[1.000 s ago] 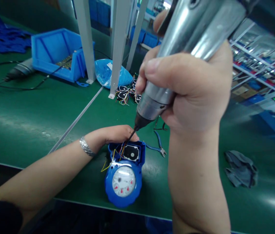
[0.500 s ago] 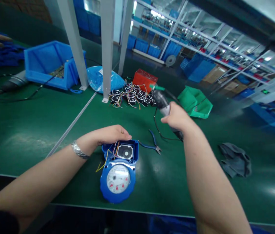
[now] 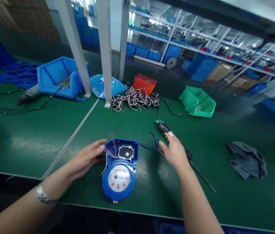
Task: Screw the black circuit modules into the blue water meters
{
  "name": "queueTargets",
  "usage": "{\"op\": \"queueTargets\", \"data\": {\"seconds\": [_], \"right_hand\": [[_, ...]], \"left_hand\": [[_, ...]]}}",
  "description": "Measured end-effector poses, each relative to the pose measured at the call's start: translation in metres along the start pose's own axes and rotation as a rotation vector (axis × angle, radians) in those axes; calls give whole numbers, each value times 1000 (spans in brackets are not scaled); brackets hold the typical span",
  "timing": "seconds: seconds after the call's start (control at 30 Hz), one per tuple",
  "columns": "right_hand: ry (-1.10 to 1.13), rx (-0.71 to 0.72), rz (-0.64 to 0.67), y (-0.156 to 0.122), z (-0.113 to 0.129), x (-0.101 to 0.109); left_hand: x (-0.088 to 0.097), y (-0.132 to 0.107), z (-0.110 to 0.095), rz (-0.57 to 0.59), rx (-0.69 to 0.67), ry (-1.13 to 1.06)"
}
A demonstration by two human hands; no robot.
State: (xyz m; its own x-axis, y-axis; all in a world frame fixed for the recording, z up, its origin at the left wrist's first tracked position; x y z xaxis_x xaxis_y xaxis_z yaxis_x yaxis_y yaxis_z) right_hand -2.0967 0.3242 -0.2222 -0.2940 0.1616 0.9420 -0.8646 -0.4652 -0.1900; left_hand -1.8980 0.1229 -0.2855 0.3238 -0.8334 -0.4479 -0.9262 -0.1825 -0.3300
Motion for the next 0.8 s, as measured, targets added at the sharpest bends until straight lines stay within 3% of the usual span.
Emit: {"op": "queueTargets", "data": {"seconds": [0.03, 0.1, 0.17, 0.23, 0.3, 0.4, 0.53, 0.7, 0.8], "right_hand": [[112, 45, 44, -18, 9, -10], [581, 162, 237, -52, 29, -36], [848, 265, 333, -78, 48, -58], [1042, 241, 293, -89, 56, -72], [1257, 110, 213, -89, 56, -81], [1525, -38, 160, -80, 49, -86], [1511, 41, 65, -70, 38, -84], [1092, 177, 13, -82, 38, -83], [967, 234, 32, -93, 47, -79]], "left_hand": [[-2, -4, 6, 29, 18, -44], [-8, -8, 16, 98, 44, -101], [-16, -6, 20, 178, 55, -144], [-25, 0, 20, 266, 60, -184], [-34, 8, 18, 336, 53, -192], [-47, 21, 14, 364, -31, -201], [-58, 33, 16, 387, -153, -230], [-54, 35, 17, 358, -250, -170], [-52, 30, 16, 316, -285, -110]]}}
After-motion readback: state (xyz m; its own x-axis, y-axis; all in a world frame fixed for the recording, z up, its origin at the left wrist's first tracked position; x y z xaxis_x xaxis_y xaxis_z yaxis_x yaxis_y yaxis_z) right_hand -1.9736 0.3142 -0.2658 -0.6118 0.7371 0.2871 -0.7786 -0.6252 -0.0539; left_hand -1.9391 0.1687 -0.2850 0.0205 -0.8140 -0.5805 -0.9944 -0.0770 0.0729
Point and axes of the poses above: each hand's wrist, its own y-axis towards the middle knuckle, its own x-axis out of the back of the hand, z = x × y, the point moved 4 cm from there along y, towards the middle knuckle, and after that the axes turned 6 degrees about z, right-handed, at the moved point
